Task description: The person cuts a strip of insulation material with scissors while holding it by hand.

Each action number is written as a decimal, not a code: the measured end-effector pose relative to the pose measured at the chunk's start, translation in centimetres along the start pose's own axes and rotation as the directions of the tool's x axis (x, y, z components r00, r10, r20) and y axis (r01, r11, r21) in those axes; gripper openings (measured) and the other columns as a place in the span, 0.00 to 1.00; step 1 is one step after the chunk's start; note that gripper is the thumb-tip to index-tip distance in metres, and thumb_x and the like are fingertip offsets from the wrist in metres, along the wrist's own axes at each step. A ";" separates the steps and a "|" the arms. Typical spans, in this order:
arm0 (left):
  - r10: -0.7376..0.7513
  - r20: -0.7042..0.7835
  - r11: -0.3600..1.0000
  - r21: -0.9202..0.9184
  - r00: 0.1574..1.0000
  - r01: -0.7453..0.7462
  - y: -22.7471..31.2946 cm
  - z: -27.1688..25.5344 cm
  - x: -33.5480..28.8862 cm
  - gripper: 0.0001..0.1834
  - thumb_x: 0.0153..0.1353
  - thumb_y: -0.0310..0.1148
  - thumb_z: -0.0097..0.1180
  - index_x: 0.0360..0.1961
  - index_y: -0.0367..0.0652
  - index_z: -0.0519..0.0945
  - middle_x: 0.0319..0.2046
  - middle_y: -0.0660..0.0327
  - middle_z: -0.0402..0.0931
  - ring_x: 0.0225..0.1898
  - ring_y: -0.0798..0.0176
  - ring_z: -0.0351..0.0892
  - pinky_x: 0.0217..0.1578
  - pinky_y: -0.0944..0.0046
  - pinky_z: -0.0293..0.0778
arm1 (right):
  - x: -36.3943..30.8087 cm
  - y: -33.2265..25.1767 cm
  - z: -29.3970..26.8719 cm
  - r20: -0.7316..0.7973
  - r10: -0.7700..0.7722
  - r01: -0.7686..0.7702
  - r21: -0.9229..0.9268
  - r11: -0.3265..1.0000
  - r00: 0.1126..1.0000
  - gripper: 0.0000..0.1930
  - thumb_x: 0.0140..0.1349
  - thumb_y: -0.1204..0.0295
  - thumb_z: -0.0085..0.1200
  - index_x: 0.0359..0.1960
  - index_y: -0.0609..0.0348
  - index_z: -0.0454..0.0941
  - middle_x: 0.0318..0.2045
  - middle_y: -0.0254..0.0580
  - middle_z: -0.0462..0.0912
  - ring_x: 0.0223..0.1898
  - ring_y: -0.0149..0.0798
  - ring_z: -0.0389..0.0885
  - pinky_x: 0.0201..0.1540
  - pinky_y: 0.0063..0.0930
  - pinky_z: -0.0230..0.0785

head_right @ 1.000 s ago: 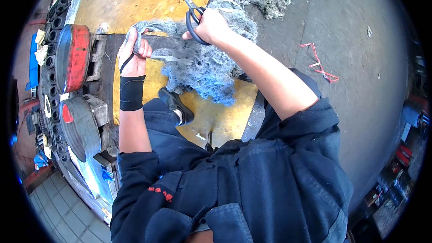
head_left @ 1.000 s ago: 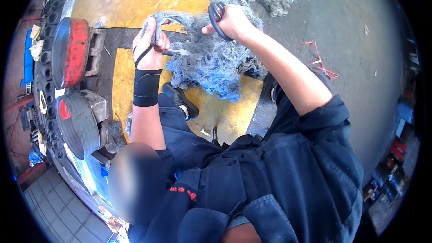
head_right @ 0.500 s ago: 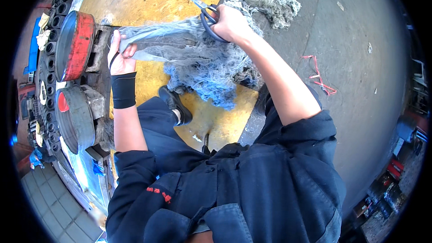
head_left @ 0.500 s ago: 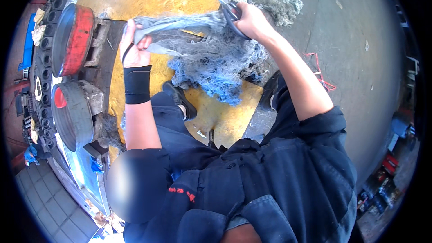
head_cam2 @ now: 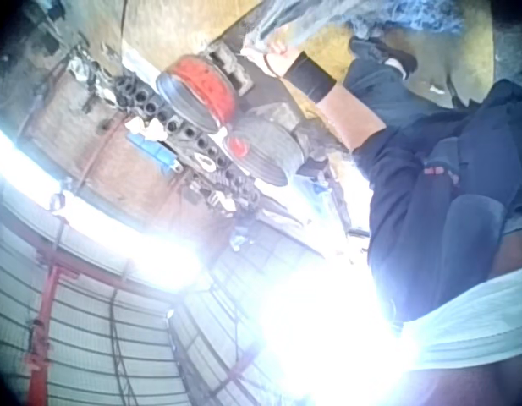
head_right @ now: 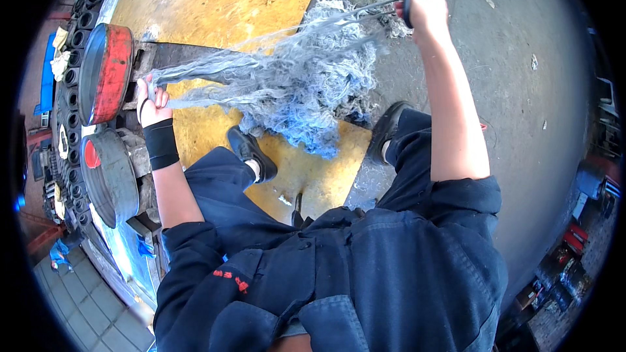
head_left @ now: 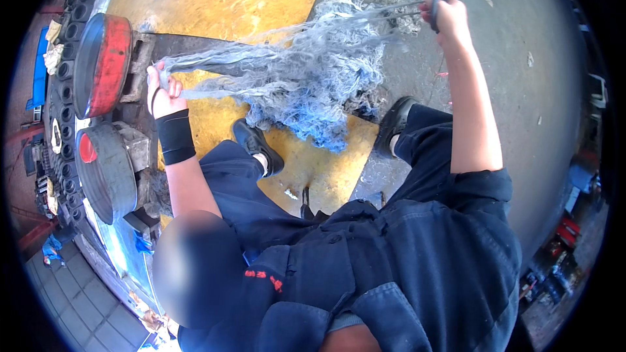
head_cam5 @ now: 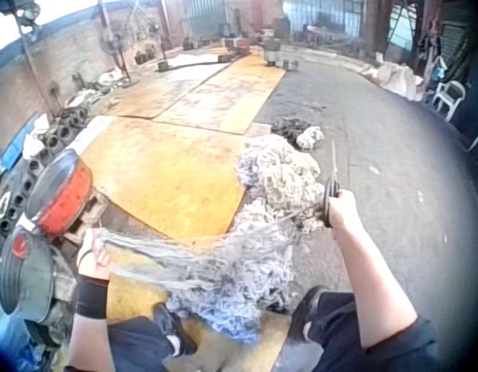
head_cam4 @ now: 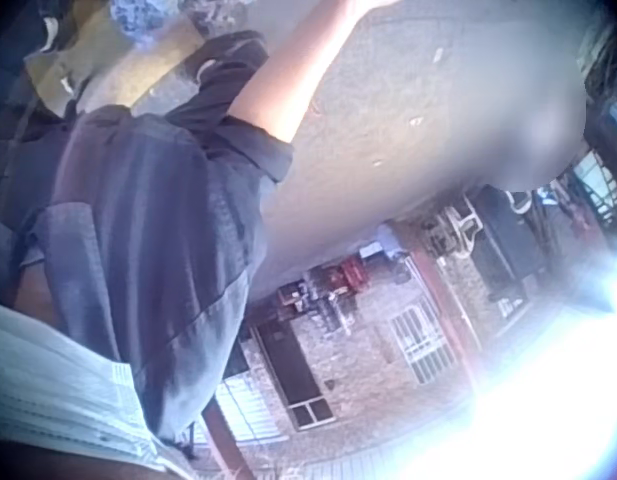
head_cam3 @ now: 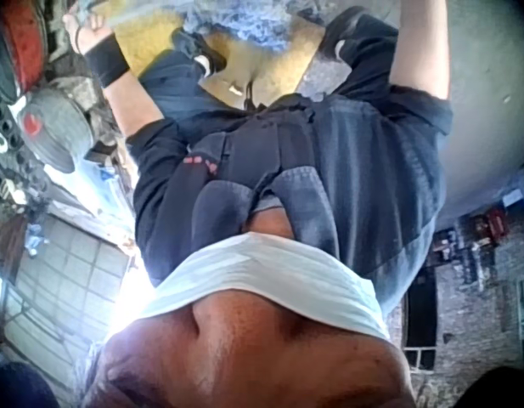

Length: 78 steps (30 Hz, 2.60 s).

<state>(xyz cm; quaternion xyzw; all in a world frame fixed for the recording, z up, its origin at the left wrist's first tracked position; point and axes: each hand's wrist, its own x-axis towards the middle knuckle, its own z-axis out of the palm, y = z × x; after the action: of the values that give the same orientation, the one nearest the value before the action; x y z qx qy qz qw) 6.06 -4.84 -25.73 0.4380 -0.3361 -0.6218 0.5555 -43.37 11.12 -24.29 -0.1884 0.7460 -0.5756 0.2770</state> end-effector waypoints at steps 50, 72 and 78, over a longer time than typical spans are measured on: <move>-0.213 0.323 0.935 -0.208 0.922 0.288 -0.3 4.6 -2.2 0.08 0.60 0.27 0.54 0.36 0.31 0.73 0.31 0.52 0.76 0.12 0.73 0.57 0.14 0.74 0.53 | -3.4 0.2 5.0 0.524 -0.369 0.640 -0.600 0.481 0.768 0.14 0.52 0.60 0.57 0.33 0.57 0.73 0.29 0.47 0.80 0.33 0.49 0.80 0.38 0.37 0.71; 0.086 0.615 0.852 0.362 0.784 -0.378 -9.5 17.4 -13.9 0.14 0.63 0.23 0.46 0.51 0.35 0.67 0.43 0.59 0.72 0.43 0.70 0.72 0.45 0.71 0.69 | -9.4 -1.9 6.8 0.824 -0.312 0.501 0.039 0.865 0.474 0.20 0.44 0.68 0.65 0.38 0.65 0.75 0.29 0.42 0.81 0.32 0.32 0.78 0.37 0.27 0.70; -0.122 0.745 0.382 0.645 0.655 -0.662 -3.4 17.8 -12.8 0.08 0.59 0.28 0.55 0.38 0.36 0.79 0.30 0.62 0.76 0.31 0.72 0.71 0.33 0.72 0.66 | -9.3 -1.2 5.6 0.794 -0.347 0.562 0.009 0.827 0.498 0.24 0.40 0.68 0.69 0.39 0.65 0.74 0.30 0.41 0.81 0.34 0.34 0.78 0.39 0.27 0.69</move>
<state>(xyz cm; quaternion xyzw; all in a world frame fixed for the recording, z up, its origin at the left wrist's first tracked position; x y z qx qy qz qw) -11.59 7.13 -19.65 0.3241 -0.8632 -0.3477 0.1700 -32.73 12.18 -22.37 -0.6388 0.5439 -0.3922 0.3773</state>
